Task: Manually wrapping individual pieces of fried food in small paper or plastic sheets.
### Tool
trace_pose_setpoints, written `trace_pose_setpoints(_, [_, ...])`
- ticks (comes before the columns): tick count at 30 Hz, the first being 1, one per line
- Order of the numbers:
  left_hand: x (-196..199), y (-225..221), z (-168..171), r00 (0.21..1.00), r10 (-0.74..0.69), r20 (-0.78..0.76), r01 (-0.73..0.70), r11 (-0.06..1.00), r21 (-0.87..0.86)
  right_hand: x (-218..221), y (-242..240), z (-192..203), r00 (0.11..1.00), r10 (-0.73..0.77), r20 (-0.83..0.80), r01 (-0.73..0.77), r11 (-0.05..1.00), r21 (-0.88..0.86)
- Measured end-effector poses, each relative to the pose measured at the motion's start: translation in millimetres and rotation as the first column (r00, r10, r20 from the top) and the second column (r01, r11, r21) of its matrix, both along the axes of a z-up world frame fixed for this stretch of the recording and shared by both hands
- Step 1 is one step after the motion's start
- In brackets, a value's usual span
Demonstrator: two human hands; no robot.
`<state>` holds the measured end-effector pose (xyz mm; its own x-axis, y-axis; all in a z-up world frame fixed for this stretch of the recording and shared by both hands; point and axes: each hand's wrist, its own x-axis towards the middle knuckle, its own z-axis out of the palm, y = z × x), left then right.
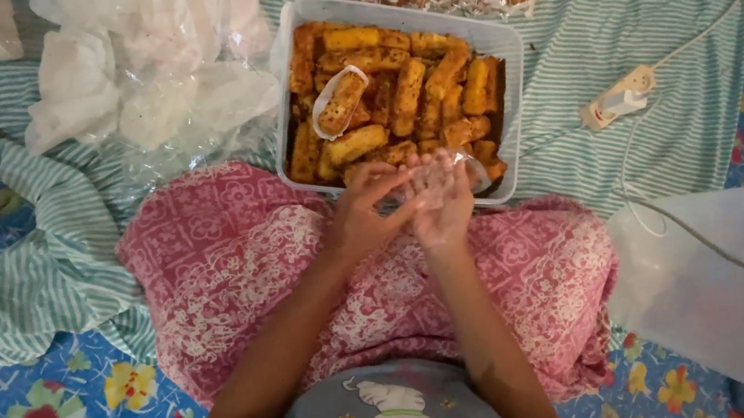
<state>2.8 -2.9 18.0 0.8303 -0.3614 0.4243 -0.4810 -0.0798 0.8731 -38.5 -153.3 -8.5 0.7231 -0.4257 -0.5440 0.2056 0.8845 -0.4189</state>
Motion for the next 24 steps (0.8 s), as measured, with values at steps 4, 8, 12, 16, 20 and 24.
trace_pose_setpoints(4, [13, 7, 11, 0.996, 0.091, -0.020, -0.091, 0.996, 0.005, 7, -18, -8, 0.994, 0.012, 0.112, -0.021, 0.996, 0.083])
trace_pose_setpoints(8, [51, 24, 21, 0.969, 0.218, 0.115, -0.229, 0.968, 0.101, 7, -31, -8, 0.982, -0.017, 0.186, -0.015, 0.986, 0.165])
trace_pose_setpoints(12, [87, 32, -2, 0.954, 0.215, 0.208, -0.289, 0.845, 0.450, 9, -36, 6, 0.979, -0.008, 0.201, -0.021, 0.990, 0.143])
trace_pose_setpoints(16, [100, 25, 6, 0.972, 0.202, 0.119, -0.234, 0.817, 0.527, 6, -39, 11, 0.986, -0.033, 0.165, 0.012, 0.992, 0.129])
trace_pose_setpoints(20, [108, 16, 4, 0.971, 0.184, 0.155, -0.240, 0.680, 0.693, 1, -49, -1, 0.976, -0.026, 0.215, -0.009, 0.987, 0.159])
trace_pose_setpoints(24, [115, 8, -22, 0.957, 0.236, 0.168, -0.275, 0.560, 0.781, 1, -53, -3, 0.980, -0.032, 0.194, 0.001, 0.988, 0.157])
